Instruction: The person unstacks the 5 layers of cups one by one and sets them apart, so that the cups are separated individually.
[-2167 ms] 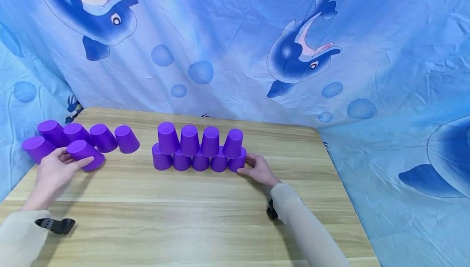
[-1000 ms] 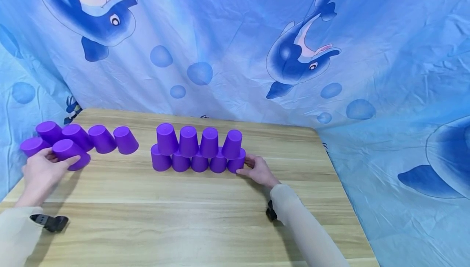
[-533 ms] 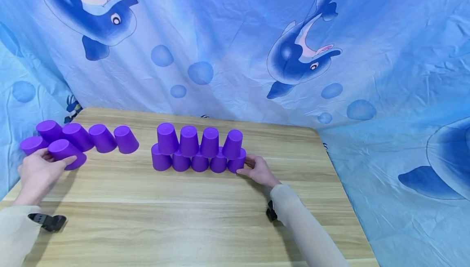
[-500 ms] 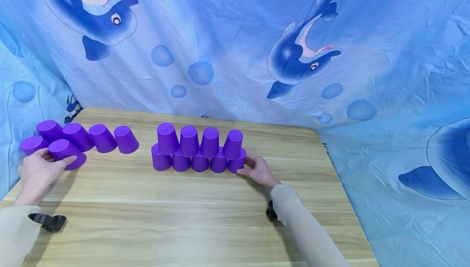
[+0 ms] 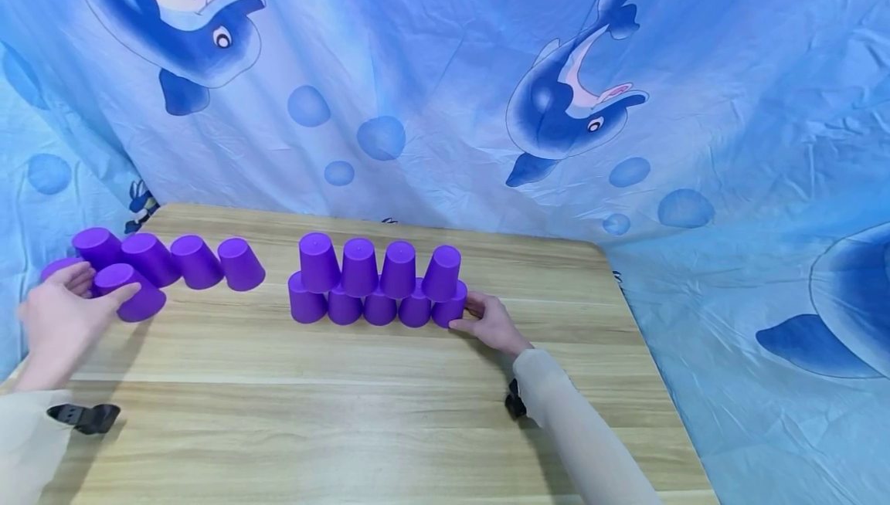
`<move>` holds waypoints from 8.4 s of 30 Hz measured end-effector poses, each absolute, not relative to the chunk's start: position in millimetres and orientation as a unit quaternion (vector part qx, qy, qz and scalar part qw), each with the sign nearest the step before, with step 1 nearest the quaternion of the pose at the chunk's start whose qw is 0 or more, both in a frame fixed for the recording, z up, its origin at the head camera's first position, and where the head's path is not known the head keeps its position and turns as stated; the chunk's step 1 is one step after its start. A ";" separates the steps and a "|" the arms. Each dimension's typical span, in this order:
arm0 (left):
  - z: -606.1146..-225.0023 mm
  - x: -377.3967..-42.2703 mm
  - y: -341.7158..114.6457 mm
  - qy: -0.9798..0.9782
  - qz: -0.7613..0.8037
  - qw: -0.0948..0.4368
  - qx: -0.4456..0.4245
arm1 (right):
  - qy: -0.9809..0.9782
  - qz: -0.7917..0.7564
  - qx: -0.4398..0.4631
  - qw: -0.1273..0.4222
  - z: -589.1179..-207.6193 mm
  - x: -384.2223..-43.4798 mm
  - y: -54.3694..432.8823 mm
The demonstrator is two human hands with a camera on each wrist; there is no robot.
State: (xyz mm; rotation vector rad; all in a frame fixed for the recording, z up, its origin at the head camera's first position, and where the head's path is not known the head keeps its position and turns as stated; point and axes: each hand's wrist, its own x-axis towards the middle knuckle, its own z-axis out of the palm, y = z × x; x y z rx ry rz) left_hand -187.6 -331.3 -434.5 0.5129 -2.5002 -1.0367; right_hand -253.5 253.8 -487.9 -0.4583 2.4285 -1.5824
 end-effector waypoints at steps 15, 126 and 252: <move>-399.9 -191.3 -234.0 -0.868 -0.380 0.318 0.009 | 0.823 -0.534 -0.167 0.099 -490.2 -254.8 256.4; -438.1 -185.7 -263.9 -0.891 -0.419 0.159 0.077 | 0.831 -0.528 -0.142 0.104 -493.5 -256.5 253.7; -386.8 -224.0 -96.6 -0.835 -0.517 0.125 -0.139 | 0.828 -0.530 -0.152 0.100 -491.1 -256.2 256.1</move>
